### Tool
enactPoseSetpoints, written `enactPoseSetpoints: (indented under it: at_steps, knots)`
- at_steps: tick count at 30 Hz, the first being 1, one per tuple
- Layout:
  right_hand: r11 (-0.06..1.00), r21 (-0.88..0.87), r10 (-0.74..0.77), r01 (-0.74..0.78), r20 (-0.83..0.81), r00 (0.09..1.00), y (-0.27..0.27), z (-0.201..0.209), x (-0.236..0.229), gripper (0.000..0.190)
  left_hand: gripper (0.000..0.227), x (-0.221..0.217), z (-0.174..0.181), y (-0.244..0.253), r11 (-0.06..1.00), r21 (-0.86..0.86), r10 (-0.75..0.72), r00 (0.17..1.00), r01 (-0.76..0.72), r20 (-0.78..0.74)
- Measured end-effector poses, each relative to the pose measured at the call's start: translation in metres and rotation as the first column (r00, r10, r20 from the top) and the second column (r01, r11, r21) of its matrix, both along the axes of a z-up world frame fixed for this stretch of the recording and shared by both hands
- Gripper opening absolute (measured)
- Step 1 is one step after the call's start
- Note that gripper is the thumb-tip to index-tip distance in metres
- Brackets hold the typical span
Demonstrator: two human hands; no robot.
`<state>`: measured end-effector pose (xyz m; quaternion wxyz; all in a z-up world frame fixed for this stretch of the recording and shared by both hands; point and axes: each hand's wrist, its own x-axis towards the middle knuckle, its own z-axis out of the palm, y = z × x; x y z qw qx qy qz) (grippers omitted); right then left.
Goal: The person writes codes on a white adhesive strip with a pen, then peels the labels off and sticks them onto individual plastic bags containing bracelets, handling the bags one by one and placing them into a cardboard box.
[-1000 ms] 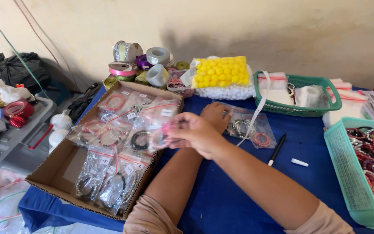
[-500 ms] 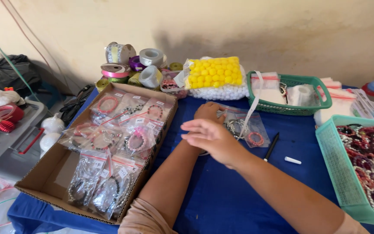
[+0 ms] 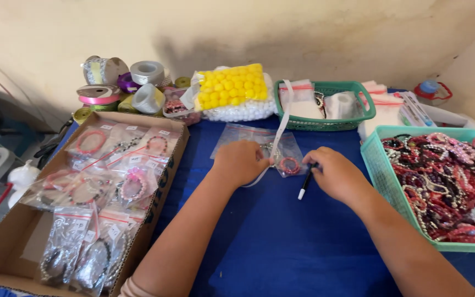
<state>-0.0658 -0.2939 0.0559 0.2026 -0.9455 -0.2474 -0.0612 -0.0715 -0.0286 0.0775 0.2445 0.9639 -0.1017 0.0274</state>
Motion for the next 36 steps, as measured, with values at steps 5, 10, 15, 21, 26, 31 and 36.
enactPoseSetpoints:
  at_steps: [5, 10, 15, 21, 26, 31, 36]
  knots:
    - [0.975, -0.21, -0.062, 0.075, 0.068, 0.996, 0.001, -0.001, -0.006, 0.034, 0.041, -0.025, 0.0, -0.008, 0.984, 0.164, -0.051, 0.995, 0.065, -0.087]
    - [0.954, -0.299, -0.006, 0.037, 0.102, 0.995, 0.011, 0.005, -0.01, 0.024, 0.026, -0.037, -0.029, -0.008, 0.979, 0.185, -0.084, 0.996, 0.09, -0.042]
    - [0.96, -0.114, 0.271, -0.257, 0.137, 0.953, 0.016, 0.007, -0.012, 0.023, 0.013, -0.045, -0.035, -0.005, 0.981, -0.165, -0.094, 0.995, 0.098, 0.033]
    - [0.899, 0.143, 0.339, -0.413, 0.367, 0.866, 0.024, 0.013, -0.026, 0.02, 0.011, -0.051, -0.031, -0.009, 0.959, -0.221, -0.142, 0.975, 0.178, 0.169]
    - [0.902, 0.095, 0.376, -0.42, 0.301, 0.876, 0.036, 0.02, -0.032, 0.025, 0.01, -0.055, -0.041, -0.019, 0.943, -0.193, -0.198, 0.925, 0.27, 0.326]
    - [0.9, 0.09, 0.395, -0.426, 0.243, 0.886, 0.026, 0.009, -0.023, 0.013, 0.01, -0.053, -0.041, -0.02, 0.949, -0.177, -0.2, 0.932, 0.262, 0.303]
    - [0.931, 0.148, 0.315, -0.335, 0.144, 0.938, 0.023, 0.007, -0.02, 0.008, 0.01, -0.051, -0.044, -0.016, 0.968, -0.154, -0.152, 0.954, 0.196, 0.257]
